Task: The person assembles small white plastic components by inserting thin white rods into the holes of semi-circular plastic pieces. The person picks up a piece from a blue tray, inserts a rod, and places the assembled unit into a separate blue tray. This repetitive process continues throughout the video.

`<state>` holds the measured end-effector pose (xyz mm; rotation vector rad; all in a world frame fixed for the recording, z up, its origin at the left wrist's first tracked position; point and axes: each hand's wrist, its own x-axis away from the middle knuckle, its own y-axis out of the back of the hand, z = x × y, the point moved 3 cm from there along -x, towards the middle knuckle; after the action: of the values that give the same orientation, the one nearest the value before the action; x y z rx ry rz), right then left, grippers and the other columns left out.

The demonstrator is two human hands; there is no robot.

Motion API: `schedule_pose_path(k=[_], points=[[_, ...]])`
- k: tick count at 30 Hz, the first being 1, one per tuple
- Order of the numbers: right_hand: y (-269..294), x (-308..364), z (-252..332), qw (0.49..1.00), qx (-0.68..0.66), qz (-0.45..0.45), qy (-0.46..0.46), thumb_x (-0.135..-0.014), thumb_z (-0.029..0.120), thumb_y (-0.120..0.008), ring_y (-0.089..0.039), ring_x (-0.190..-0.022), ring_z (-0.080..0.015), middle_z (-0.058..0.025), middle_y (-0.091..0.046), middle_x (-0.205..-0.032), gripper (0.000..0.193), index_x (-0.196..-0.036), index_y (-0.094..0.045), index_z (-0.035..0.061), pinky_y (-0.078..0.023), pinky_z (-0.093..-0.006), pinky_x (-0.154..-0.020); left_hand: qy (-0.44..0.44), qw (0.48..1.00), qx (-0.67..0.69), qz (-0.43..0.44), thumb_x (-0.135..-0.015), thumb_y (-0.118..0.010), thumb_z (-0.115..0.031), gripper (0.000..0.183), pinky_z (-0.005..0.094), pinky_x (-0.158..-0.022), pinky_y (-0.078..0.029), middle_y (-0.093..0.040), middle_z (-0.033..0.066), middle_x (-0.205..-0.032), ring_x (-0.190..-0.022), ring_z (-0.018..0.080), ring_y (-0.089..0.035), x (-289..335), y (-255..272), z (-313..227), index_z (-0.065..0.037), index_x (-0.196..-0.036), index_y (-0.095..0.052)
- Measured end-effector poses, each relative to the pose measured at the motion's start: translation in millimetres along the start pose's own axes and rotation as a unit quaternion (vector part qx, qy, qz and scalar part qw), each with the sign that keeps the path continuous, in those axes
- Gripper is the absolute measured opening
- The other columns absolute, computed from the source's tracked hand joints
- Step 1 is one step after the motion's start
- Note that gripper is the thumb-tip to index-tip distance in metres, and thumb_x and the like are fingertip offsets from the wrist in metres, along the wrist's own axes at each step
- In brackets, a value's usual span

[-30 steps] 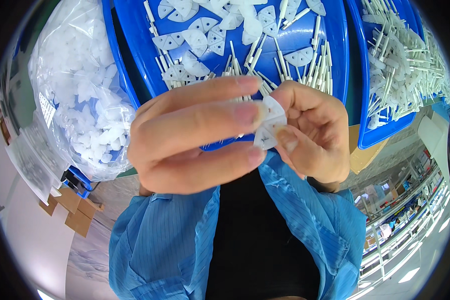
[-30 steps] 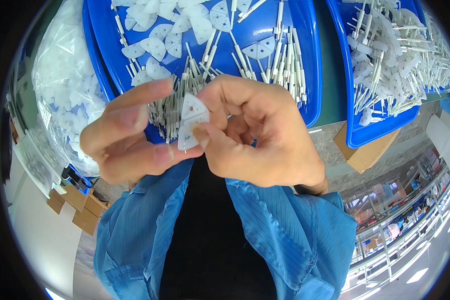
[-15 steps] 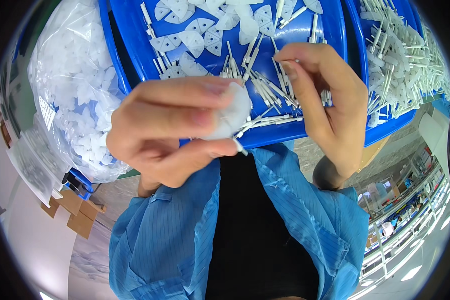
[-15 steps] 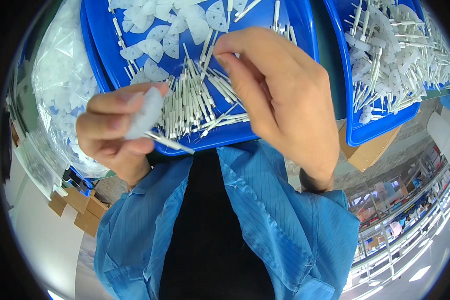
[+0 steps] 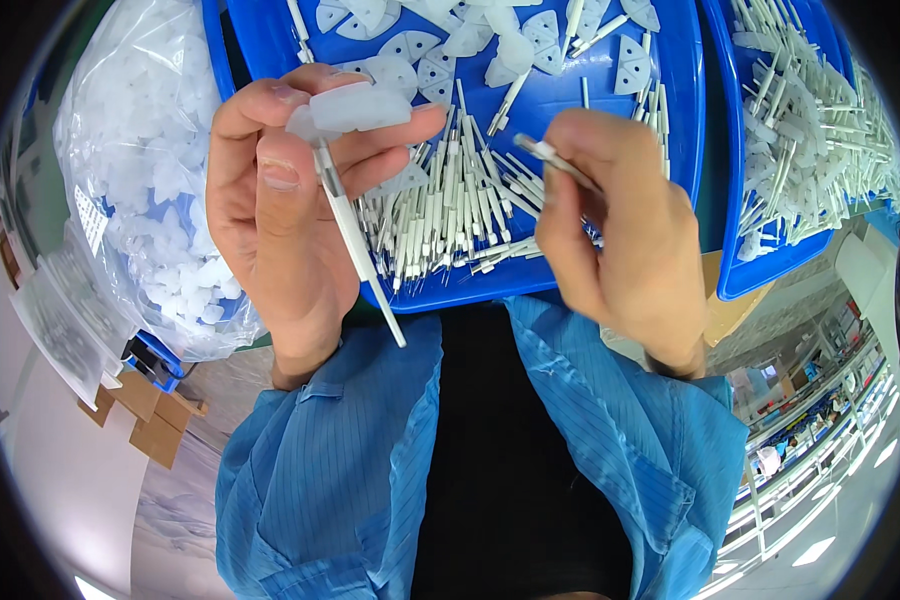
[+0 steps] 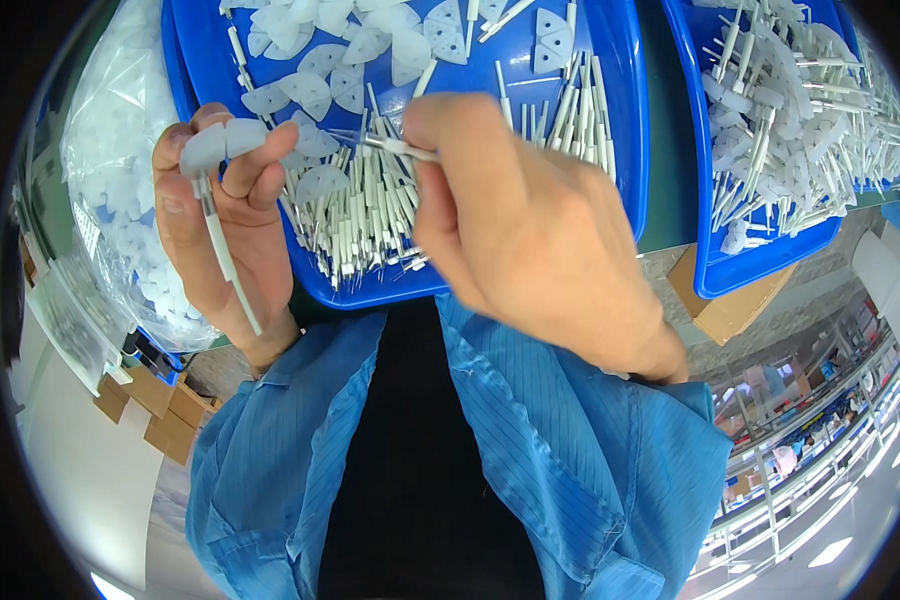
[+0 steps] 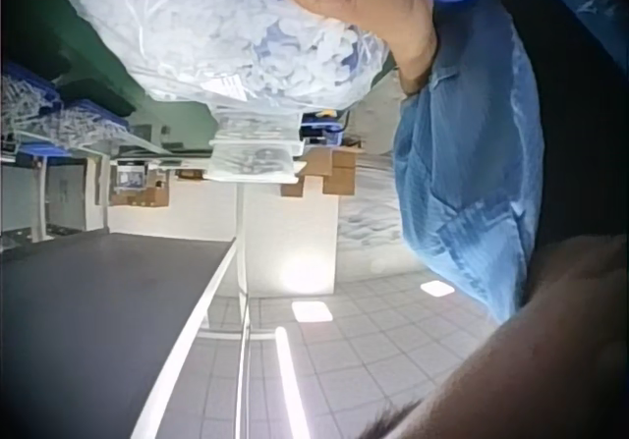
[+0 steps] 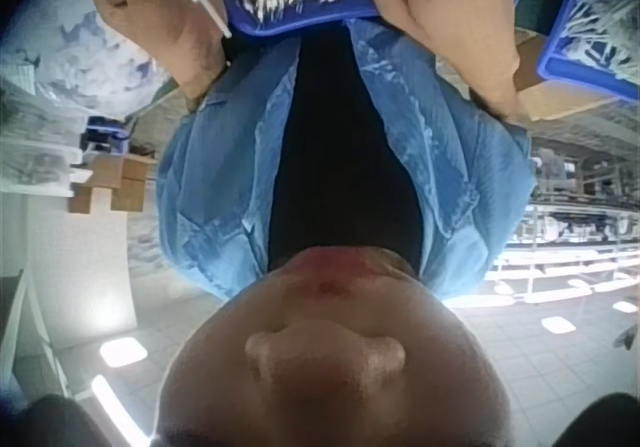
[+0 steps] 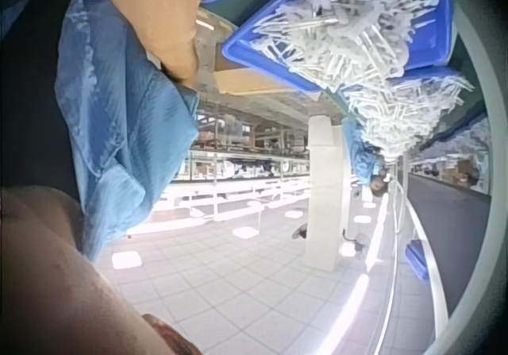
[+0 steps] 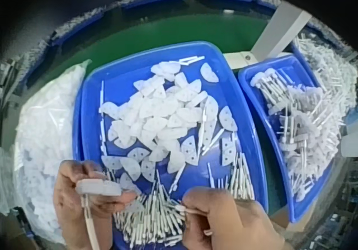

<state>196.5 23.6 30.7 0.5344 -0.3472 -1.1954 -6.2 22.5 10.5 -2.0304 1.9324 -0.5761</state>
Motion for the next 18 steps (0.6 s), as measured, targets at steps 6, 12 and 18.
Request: schedule_pose_path(k=[6, 12, 18], points=[[-15, -3, 24, 0.992, -0.118, 0.016, -0.03, -0.09, 0.002, -0.061, -0.063, -0.063, -0.0144, -0.0096, -0.065, -0.089, 0.016, -0.106, -0.06, 0.0008, -0.048, -0.0236, -0.058, -0.025, 0.999, -0.031, -0.023, -0.091, -0.066, -0.03, 0.038, 0.0327, -0.075, -0.062, -0.057, 0.0181, -0.109, -0.09, 0.0367, -0.069, 1, -8, 5, -0.001, -0.11, -0.052], [-19, -4, 31, 0.994, -0.096, -0.033, -0.029, -0.087, 0.002, -0.065, -0.057, -0.05, -0.0094, -0.0048, -0.063, -0.069, 0.008, -0.094, -0.063, 0.0014, -0.042, -0.0216, -0.046, -0.011, 0.995, -0.094, -0.017, -0.087, -0.068, -0.037, 0.041, 0.0449, -0.081, -0.061, -0.052, 0.0129, -0.106, -0.086, 0.0325, -0.069, 2, -13, 5, -0.003, -0.105, -0.053], [-18, -1, 32, 0.988, -0.141, -0.014, -0.066, -0.089, 0.003, -0.064, -0.05, -0.046, -0.0036, -0.0022, -0.058, -0.059, 0.002, -0.09, -0.063, 0.0015, -0.036, -0.0202, -0.042, -0.042, 0.987, -0.155, -0.002, -0.086, -0.07, -0.036, 0.041, 0.0536, -0.085, -0.057, -0.052, 0.014, -0.101, -0.082, 0.0273, -0.067, 5, -15, 4, -0.002, -0.101, -0.053]])
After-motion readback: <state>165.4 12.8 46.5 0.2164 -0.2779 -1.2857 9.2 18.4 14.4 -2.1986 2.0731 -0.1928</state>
